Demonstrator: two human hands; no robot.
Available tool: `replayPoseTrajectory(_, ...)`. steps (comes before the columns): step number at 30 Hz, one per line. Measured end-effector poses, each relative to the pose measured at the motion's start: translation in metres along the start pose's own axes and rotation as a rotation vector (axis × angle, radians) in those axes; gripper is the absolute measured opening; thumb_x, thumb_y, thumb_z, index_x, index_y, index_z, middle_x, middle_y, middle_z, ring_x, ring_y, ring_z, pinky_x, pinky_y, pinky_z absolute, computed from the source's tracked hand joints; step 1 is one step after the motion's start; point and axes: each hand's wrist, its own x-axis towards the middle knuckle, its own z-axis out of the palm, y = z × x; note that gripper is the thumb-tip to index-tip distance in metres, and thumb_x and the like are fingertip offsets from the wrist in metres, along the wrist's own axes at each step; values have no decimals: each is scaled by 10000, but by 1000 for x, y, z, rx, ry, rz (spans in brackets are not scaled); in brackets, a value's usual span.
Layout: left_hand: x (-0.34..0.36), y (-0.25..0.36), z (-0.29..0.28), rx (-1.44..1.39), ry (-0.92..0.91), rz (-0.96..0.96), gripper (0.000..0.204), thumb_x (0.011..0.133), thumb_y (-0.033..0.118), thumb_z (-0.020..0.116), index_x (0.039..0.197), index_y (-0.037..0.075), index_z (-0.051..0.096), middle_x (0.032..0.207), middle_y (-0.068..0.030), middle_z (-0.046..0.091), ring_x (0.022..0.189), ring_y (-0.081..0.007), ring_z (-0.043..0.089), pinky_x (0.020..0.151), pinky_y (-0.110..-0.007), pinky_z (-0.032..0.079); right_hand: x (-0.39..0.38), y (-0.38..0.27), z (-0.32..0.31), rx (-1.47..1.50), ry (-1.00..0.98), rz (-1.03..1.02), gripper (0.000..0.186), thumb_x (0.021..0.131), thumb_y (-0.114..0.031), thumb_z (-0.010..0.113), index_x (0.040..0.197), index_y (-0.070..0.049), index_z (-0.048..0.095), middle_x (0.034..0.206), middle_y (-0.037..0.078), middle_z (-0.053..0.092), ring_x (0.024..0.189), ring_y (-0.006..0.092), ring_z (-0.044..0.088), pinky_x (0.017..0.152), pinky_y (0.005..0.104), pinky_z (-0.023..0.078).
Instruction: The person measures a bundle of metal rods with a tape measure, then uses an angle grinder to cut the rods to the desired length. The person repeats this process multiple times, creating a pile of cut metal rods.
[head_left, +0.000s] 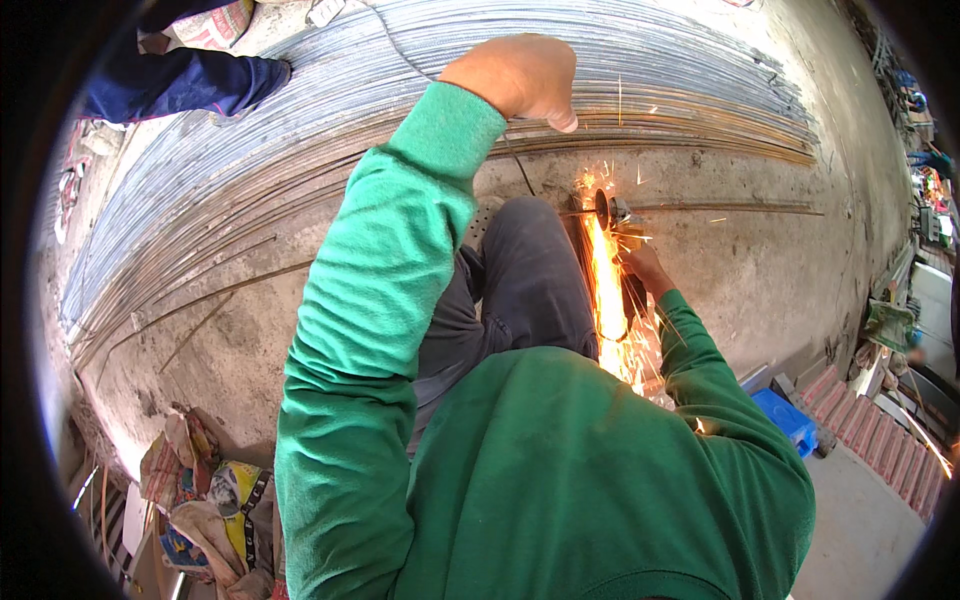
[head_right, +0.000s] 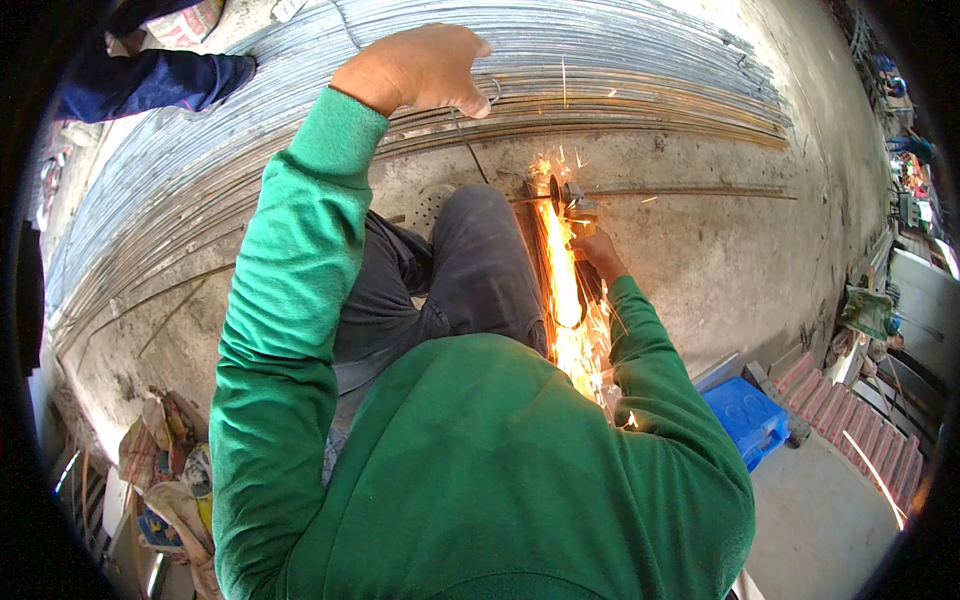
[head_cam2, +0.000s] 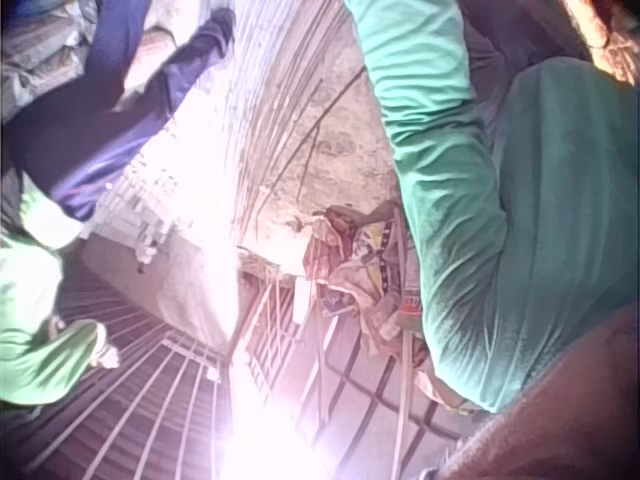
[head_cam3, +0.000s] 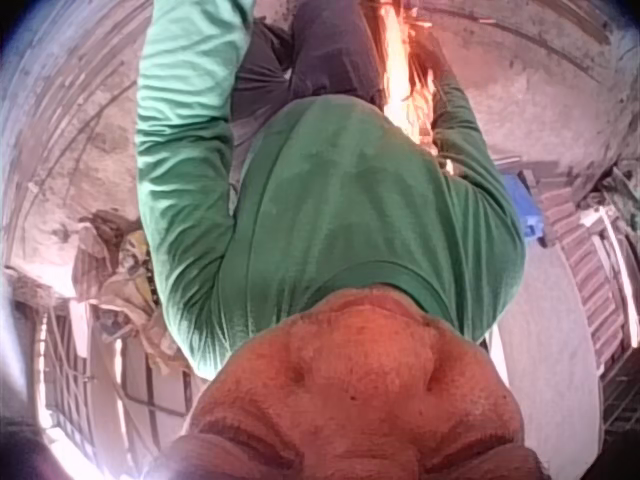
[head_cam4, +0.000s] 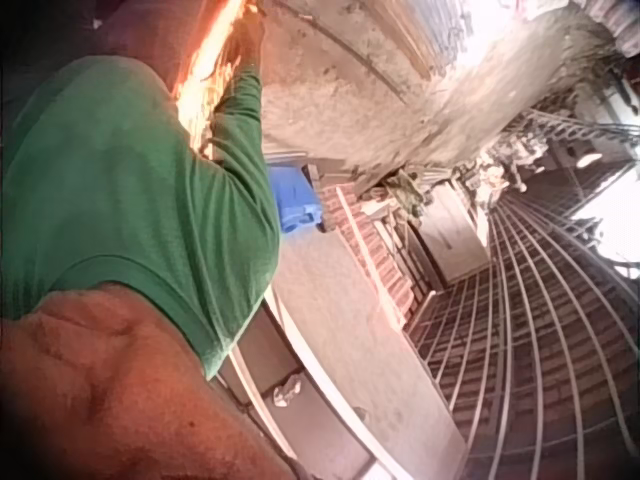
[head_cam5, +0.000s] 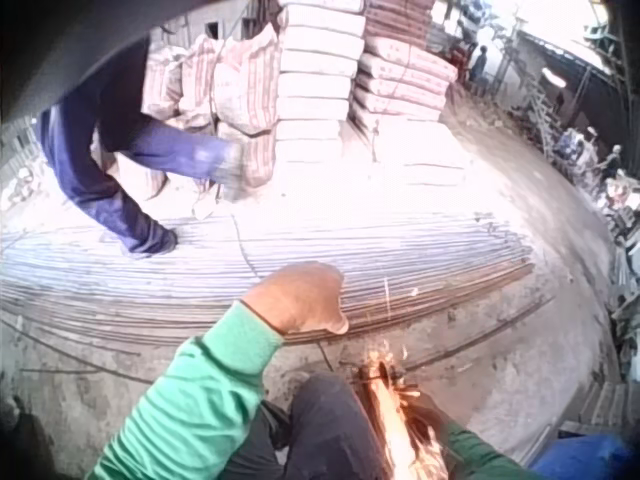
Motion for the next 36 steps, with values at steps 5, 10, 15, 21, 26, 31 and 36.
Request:
replayPoseTrajectory(5, -1, 4, -3, 0, 0, 4, 792, 685, 309, 789, 1359, 19, 490, 1322, -203, 546, 1242, -357, 512, 1043, -428, 410, 22, 27, -11, 15, -5, -20, 213, 776, -185, 690, 854, 6, 637, 755, 73, 635, 641, 183, 576, 546, 337, 436)
replayPoseTrajectory(10, -1, 1, 0, -3, 4, -6, 812, 687, 324, 797, 1372, 28, 477, 1342, -199, 530, 1248, -357, 507, 1052, -432, 399, 14, 23, -9, -102, -38, -137, 296, 814, -284, 713, 863, 3, 664, 796, 65, 651, 660, 163, 572, 576, 350, 447)
replayPoseTrajectory(15, -2, 3, 1, 1, 4, -28, 799, 692, 326, 798, 1366, 32, 486, 1337, -192, 536, 1252, -352, 505, 1050, -431, 401, -5, 8, -8, -31, -79, 27, 232, 734, -263, 733, 781, -44, 672, 781, 34, 643, 698, 131, 563, 629, 328, 448)
replayPoseTrajectory(21, -4, 3, 0, -1, -5, -39, 774, 701, 311, 789, 1362, 38, 493, 1332, -185, 542, 1249, -346, 509, 1049, -433, 405, -6, 3, -3, -297, -67, 89, 230, 854, -288, 682, 916, -68, 703, 941, 78, 701, 801, 171, 644, 701, 287, 497)
replayPoseTrajectory(26, -5, 6, -4, 1, 3, -16, 793, 692, 324, 792, 1368, 42, 487, 1335, -181, 540, 1246, -344, 514, 1046, -432, 407, 22, 64, -28, 24, -124, 5, 219, 859, -231, 655, 938, -31, 693, 966, 64, 681, 889, 176, 626, 683, 306, 495)
replayPoseTrajectory(31, -6, 1, -1, 5, 11, -18, 803, 684, 327, 794, 1362, 23, 488, 1323, -199, 546, 1233, -344, 525, 1045, -425, 409, 17, 26, -8, -51, -93, -96, 261, 693, -205, 736, 850, -10, 661, 752, 49, 638, 620, 154, 569, 565, 334, 454)
replayPoseTrajectory(36, -4, -3, 1, -24, 30, 4, 790, 679, 323, 795, 1345, 13, 504, 1288, -211, 569, 1210, -351, 544, 1037, -418, 418, 2, 1, -3, -114, 7, 2, 218, 727, -211, 723, 848, -39, 665, 732, 45, 624, 604, 161, 554, 560, 346, 447)
